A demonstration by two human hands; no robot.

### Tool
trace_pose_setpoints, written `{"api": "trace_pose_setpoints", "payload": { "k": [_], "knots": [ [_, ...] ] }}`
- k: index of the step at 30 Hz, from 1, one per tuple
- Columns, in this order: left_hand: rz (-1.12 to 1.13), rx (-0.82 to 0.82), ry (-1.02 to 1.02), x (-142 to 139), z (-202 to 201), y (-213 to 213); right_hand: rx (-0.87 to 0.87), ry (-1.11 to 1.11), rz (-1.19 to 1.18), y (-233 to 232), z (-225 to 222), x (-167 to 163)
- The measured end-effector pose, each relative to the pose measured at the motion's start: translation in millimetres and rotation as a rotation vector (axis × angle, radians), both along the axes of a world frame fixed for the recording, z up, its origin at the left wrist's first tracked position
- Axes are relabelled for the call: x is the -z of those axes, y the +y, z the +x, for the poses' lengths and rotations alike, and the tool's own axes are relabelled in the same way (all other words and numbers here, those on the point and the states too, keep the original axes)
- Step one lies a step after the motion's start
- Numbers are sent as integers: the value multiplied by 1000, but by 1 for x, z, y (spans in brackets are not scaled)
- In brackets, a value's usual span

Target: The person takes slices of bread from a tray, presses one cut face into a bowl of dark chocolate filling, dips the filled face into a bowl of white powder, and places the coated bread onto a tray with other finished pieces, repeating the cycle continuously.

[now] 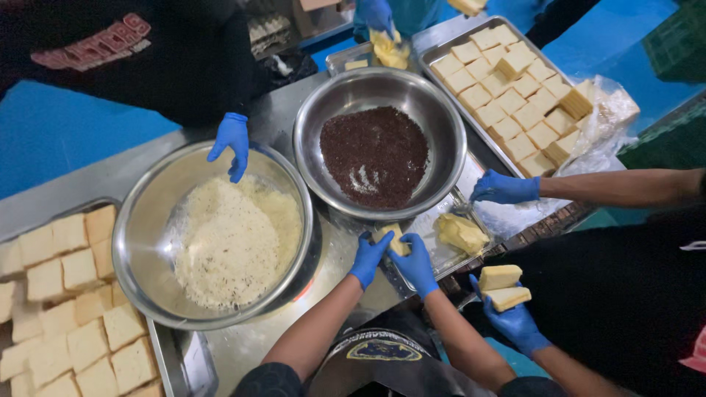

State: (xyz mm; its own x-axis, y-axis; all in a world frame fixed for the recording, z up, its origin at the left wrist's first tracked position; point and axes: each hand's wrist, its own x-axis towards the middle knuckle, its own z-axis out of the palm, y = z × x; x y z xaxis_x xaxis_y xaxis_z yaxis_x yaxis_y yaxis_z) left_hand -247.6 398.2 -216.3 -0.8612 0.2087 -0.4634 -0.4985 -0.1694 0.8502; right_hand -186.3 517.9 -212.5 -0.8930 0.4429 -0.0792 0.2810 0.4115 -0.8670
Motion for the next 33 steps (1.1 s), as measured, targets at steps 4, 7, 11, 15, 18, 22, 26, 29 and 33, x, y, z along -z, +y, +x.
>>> {"api": "trace_pose_setpoints", "payload": {
  "k": [4,7,11,15,18,22,26,29,33],
  "knots": [
    [296,67,-224,15,25,-28,-194,77,-47,-14,35,-22],
    [518,69,-198,24,23,-54,-303,93,-321,-16,37,-42],
    [720,60,-117,15,0,-80,-281,46,-504,-18,11,-61],
    [920,61,-100,-16,-23,-95,-284,35,-644,-20,-21,-69],
    [972,76,-123,-31,-38,-104,-271,16,-740,-18,-40,-65],
    [955,-5,-133,-29,-52,-115,-441,5,-453,25,-90,-53],
    [870,-146,-82,-25,-60,-126,-361,-161,14,91,-192,-42],
    [864,-203,-16,-29,-70,-133,-455,-467,272,94,-234,-29],
    [827,-227,66,-31,-82,-136,-610,-442,431,49,-256,-11]
  ]
}}
